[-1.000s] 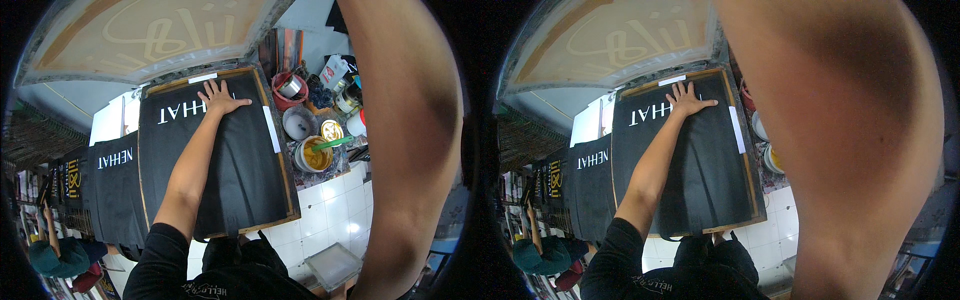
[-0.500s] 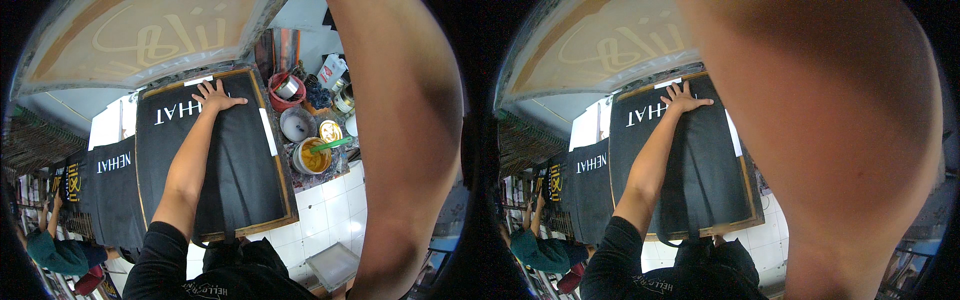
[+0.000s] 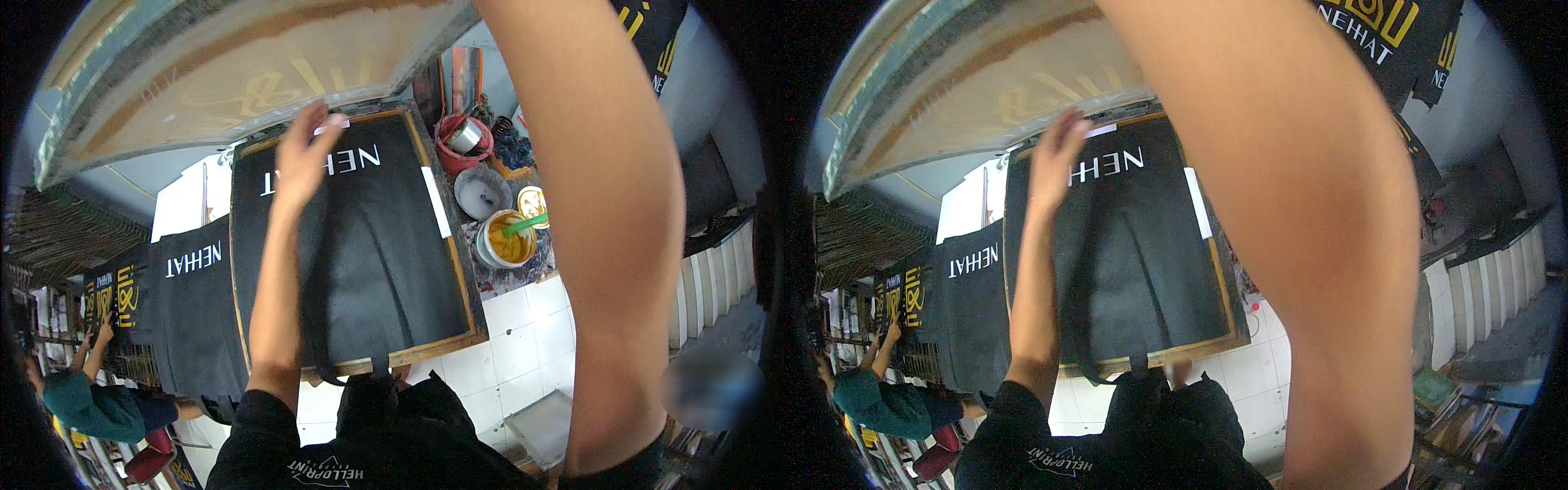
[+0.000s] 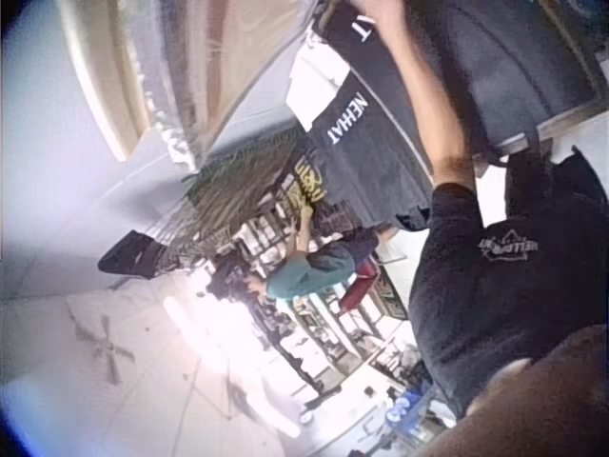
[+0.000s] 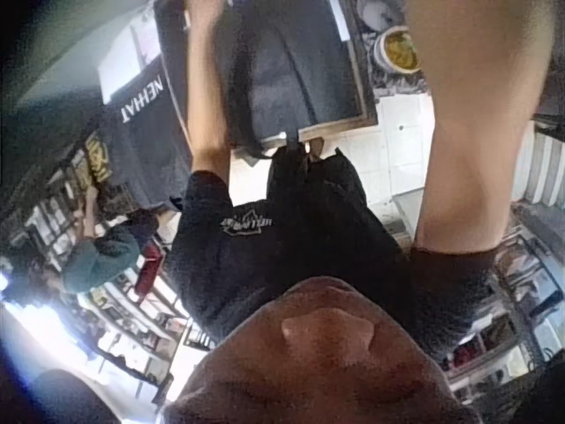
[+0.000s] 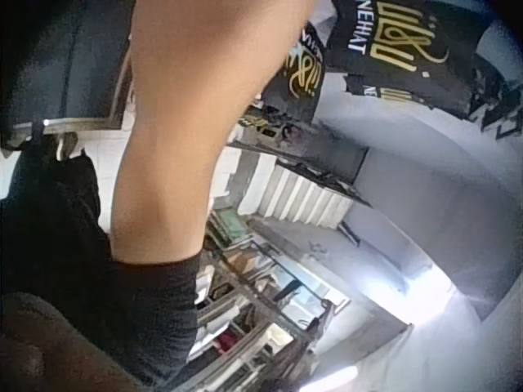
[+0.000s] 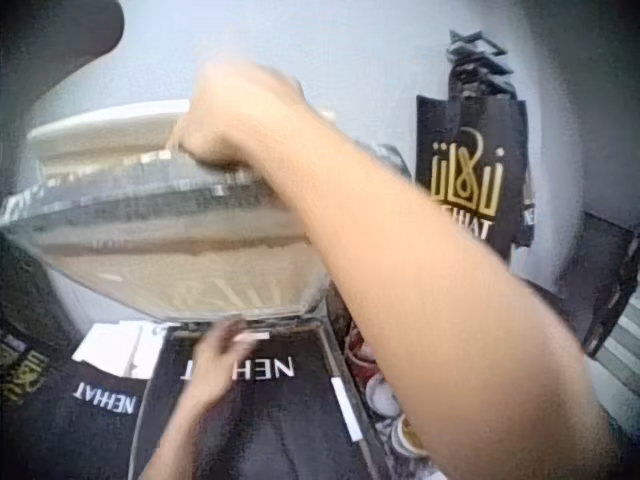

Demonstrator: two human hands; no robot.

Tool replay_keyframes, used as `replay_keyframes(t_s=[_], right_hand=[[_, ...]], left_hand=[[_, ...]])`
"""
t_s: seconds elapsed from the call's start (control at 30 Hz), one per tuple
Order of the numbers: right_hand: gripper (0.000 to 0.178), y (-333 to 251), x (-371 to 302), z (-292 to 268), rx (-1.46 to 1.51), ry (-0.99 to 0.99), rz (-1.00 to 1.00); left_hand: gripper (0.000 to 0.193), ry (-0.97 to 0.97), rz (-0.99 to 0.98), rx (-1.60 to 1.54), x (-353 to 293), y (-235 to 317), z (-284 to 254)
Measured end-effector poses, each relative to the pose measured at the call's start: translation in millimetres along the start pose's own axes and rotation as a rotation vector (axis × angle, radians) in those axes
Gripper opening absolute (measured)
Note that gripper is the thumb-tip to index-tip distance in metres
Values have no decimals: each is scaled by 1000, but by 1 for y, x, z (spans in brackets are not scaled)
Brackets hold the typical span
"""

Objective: The person performs manual screen printing on black bags by applying ink through a screen with a squeegee, lifting the screen, and removing the printed bag.

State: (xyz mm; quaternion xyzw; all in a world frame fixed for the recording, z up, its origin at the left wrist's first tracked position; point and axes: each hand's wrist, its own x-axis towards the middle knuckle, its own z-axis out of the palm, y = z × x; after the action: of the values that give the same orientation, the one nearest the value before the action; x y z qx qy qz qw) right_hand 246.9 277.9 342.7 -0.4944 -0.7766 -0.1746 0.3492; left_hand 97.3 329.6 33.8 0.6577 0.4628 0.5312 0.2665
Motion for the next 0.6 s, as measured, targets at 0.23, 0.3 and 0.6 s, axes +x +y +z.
replay_keyframes(t_s=[0.23,0.3,0.6], right_hand=[[34,-24,-139,15,97,8,-121],[32,-27,-206,36,191,-34,-84],[23,-51,-351,125,167,-434,-192]], left_hand=[[48,202,52,-519,-173,107,-146],[51,108,-172,-355,-226,105,-152],[25,63,-960,-712,-362,36,-119]])
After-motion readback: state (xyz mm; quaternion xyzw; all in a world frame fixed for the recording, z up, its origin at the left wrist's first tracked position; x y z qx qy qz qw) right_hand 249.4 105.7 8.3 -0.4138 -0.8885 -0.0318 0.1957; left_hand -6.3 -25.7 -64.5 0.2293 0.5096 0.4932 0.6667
